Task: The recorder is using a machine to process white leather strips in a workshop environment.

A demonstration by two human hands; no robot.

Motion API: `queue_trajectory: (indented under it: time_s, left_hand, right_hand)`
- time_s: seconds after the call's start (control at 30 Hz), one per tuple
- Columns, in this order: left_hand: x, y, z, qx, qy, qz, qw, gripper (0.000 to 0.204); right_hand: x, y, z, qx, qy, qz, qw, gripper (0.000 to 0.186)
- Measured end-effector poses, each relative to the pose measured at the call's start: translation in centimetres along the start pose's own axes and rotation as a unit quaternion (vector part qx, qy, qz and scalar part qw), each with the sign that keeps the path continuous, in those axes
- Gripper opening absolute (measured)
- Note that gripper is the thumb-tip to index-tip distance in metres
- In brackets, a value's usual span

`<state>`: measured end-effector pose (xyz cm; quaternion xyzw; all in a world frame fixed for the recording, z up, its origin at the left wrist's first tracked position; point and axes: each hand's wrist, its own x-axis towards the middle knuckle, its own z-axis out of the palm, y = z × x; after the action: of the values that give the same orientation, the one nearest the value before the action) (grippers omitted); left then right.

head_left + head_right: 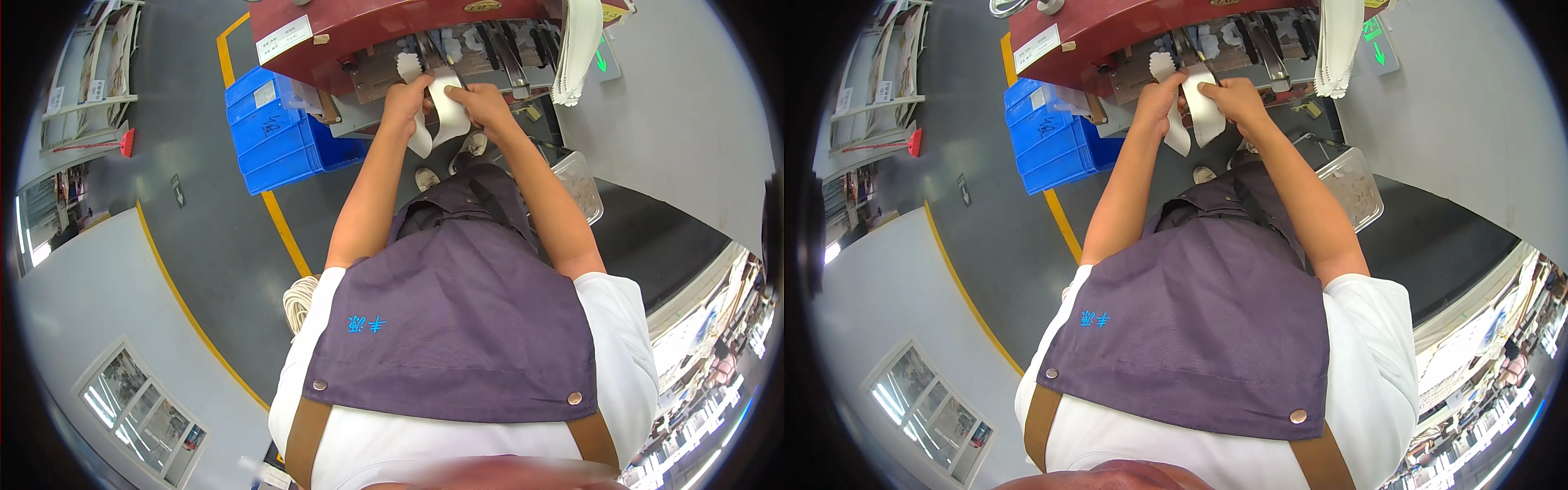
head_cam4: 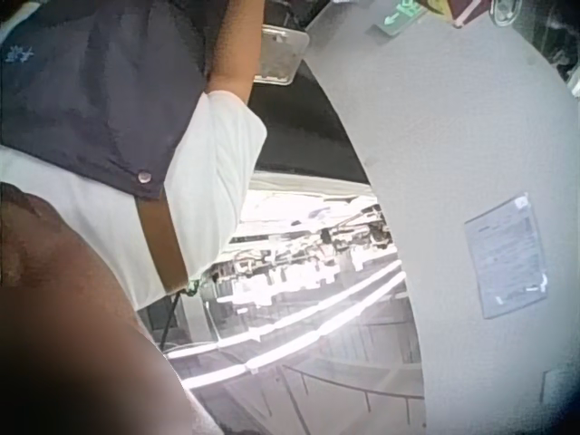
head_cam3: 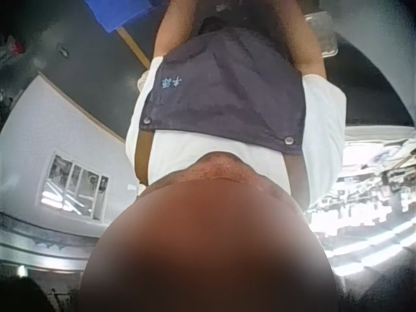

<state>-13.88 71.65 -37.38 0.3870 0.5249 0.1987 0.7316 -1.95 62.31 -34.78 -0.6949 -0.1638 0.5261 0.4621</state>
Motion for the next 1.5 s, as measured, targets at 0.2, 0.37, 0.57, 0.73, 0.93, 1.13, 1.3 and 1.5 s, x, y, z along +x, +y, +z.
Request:
queue_trajectory:
  time_s: [0.2,0.37,0.57,0.73,0.93,1.13,1.3,1.5]
  left_hand:
    - [-1.0,-1.0,-0.8,0.095,-0.03,0.018,0.995,0.028]
    - [-2.2,-1.1,-0.4,0.116,-0.029,0.046,0.992,0.026]
    - [-1.9,-1.6,0.1,0.086,0.017,0.077,0.993,0.026]
    - [-0.8,0.3,-0.2,0.13,-0.016,0.067,0.989,0.029]
    - [-1.1,-0.9,-0.3,0.177,0.001,0.084,0.981,0.03]
    - [-0.9,-1.1,-0.4,0.165,0.002,0.09,0.982,0.028]
    - [0.0,-1.2,0.5,0.173,0.041,0.122,0.977,0.029]
    - [-0.6,-2.0,-1.0,0.063,-0.019,0.086,0.994,0.033]
  right_hand:
    - [3.6,0.9,-0.1,-0.096,0.025,-0.004,0.995,0.031]
    - [4.1,0.2,0.3,-0.225,0.065,-0.073,0.969,0.037]
    - [2.1,2.3,0.5,-0.121,0.073,-0.106,0.984,0.046]
    - [4.1,1.1,0.8,-0.27,0.143,-0.151,0.94,0.048]
    - [3.3,1.8,0.7,-0.22,0.094,-0.13,0.962,0.047]
    - [2.3,1.2,0.9,-0.185,0.093,-0.1,0.973,0.047]
    - [4.4,1.2,0.8,-0.256,0.127,-0.11,0.952,0.044]
    - [2.7,1.3,0.4,-0.326,0.194,-0.302,0.874,0.028]
